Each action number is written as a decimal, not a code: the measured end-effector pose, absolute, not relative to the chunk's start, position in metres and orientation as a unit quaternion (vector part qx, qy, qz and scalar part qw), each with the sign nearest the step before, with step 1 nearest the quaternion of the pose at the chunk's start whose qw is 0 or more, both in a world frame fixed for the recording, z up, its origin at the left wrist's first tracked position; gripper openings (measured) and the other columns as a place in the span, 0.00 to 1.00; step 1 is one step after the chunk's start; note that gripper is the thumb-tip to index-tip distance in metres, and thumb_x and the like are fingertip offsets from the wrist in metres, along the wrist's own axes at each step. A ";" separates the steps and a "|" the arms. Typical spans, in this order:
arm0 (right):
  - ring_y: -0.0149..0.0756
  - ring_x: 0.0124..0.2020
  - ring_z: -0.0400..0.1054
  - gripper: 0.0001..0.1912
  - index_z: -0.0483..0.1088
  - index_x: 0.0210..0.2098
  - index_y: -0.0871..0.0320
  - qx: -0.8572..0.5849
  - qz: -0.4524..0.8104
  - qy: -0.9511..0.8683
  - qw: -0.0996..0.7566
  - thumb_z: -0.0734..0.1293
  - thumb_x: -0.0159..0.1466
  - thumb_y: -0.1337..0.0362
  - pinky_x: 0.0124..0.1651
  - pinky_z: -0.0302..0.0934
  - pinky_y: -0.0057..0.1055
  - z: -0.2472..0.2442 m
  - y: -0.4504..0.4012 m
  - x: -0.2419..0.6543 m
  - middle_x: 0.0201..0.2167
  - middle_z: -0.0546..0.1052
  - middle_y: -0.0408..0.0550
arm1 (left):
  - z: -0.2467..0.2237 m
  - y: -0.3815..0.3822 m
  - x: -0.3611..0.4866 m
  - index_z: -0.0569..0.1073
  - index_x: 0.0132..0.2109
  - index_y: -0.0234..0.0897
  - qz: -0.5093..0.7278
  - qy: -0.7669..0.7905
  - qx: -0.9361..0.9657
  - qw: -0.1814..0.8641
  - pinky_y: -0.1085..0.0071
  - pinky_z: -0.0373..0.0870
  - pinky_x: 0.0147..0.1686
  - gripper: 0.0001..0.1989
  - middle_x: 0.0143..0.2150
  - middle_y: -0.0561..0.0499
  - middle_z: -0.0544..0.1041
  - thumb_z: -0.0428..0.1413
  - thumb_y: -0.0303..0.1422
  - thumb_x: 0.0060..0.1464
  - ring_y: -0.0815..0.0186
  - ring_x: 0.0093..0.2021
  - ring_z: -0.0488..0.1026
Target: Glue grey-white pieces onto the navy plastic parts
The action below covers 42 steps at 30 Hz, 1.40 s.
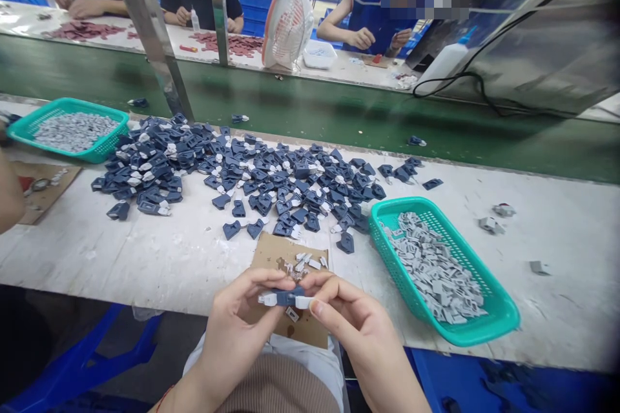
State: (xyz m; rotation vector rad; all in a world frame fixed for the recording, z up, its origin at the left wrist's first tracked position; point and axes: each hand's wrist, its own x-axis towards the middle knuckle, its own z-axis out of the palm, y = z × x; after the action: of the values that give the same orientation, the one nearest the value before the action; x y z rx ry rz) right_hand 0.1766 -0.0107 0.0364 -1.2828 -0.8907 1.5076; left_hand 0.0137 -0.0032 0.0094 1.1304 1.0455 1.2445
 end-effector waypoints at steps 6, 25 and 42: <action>0.38 0.42 0.74 0.11 0.74 0.24 0.55 -0.528 0.613 -0.377 0.451 0.75 0.59 0.57 0.43 0.68 0.28 0.036 -0.008 0.176 0.38 0.76 0.47 | 0.010 -0.006 0.014 0.79 0.42 0.46 0.534 0.453 0.496 0.513 0.81 0.77 0.46 0.17 0.39 0.57 0.85 0.61 0.18 0.52 0.69 0.44 0.83; 0.37 0.39 0.74 0.13 0.70 0.27 0.55 -0.539 0.620 -0.342 0.456 0.77 0.55 0.59 0.43 0.68 0.29 0.042 -0.004 0.168 0.35 0.77 0.45 | 0.008 -0.008 0.015 0.80 0.42 0.46 0.547 0.453 0.498 0.498 0.79 0.79 0.46 0.16 0.40 0.57 0.85 0.61 0.18 0.52 0.67 0.43 0.83; 0.48 0.49 0.74 0.22 0.80 0.50 0.51 -0.530 0.596 -0.387 0.463 0.68 0.64 0.46 0.51 0.70 0.42 0.051 0.008 0.158 0.49 0.81 0.53 | 0.042 0.017 0.029 0.79 0.43 0.41 0.523 0.422 0.531 0.516 0.76 0.80 0.40 0.13 0.40 0.51 0.83 0.62 0.21 0.52 0.65 0.41 0.82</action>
State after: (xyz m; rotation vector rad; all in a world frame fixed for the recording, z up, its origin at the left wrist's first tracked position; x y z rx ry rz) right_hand 0.1578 0.0078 0.0509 -1.3026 -0.9512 1.4653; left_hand 0.0287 0.0174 0.0420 1.2761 1.0134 1.2575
